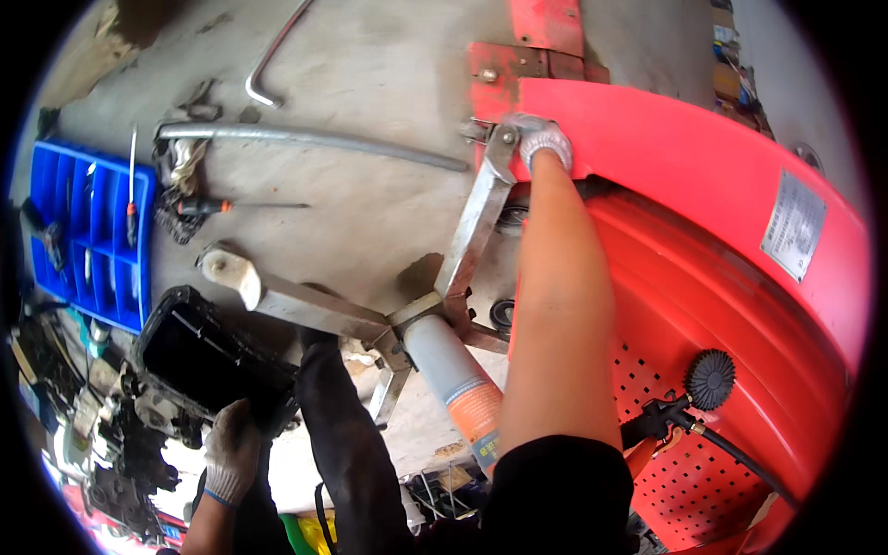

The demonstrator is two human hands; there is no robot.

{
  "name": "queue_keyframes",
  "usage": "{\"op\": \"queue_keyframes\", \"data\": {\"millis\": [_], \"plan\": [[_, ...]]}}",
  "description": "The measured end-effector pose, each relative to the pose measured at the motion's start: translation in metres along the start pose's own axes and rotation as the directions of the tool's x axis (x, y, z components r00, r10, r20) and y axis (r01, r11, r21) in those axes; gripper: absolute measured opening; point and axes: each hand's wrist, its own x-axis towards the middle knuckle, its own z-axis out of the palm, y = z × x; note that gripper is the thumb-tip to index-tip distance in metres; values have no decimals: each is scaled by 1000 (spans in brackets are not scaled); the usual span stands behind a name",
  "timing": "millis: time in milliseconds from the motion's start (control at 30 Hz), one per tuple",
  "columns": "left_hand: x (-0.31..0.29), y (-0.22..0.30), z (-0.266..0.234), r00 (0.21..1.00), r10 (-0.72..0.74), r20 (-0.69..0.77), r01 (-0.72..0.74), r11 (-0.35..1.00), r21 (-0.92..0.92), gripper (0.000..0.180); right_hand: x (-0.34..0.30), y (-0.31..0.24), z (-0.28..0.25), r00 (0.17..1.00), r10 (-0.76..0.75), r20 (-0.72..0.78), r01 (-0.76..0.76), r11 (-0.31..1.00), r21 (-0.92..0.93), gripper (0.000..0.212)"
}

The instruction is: The person organizes tools in a blue tray, then moves around the garage handling a brake disc, a spray can, and various hand tools. They place items on shelves and a red tool cart while walking through the workspace.

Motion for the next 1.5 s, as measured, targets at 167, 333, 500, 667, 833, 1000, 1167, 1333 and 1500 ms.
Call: {"op": "queue_keyframes", "data": {"millis": [167, 333, 500, 667, 833, 1000, 1167, 1333, 1500], "plan": [[-19, 6, -8, 990, -143, -3, 141, 983, -119, 38, -49, -19, -24, 932, -332, 149, 341, 939, -42, 50], [-17, -65, -7, 892, -421, -164, 325, 850, -415, 45, -226, -152, -7, 516, -847, 127, 839, 470, -275, 60], [-18, -158, -24, 683, -654, -324, 465, 732, -497, 66, -500, -258, -40, 510, -816, 271, 651, 573, 498, 36], [-3, -188, -21, 868, -496, 38, 380, 612, -693, 78, -564, -240, 51, 572, -502, 648, 209, 854, 477, 63], [-26, -208, -13, 752, -602, -268, 332, 697, -636, 52, -617, -243, 24, 556, -719, 418, 484, 688, 540, 42], [-89, -172, -66, 799, -559, -224, 251, 647, -720, 53, -578, -194, 1, 496, -788, 364, 85, 462, 883, 45], [-202, -173, -120, 855, -507, -111, 209, 533, -820, 55, -656, -185, -139, 413, -861, 297, 283, 431, 857, 66], [-337, -178, -159, 877, -440, -194, 21, 438, -899, 54, -730, -163, -243, 322, -912, 255, 235, 338, 911, 67], [-441, -176, -149, 806, -561, -191, -217, 19, -976, 46, -837, -167, -328, -5, -993, 120, 482, 103, 870, 47]]}}
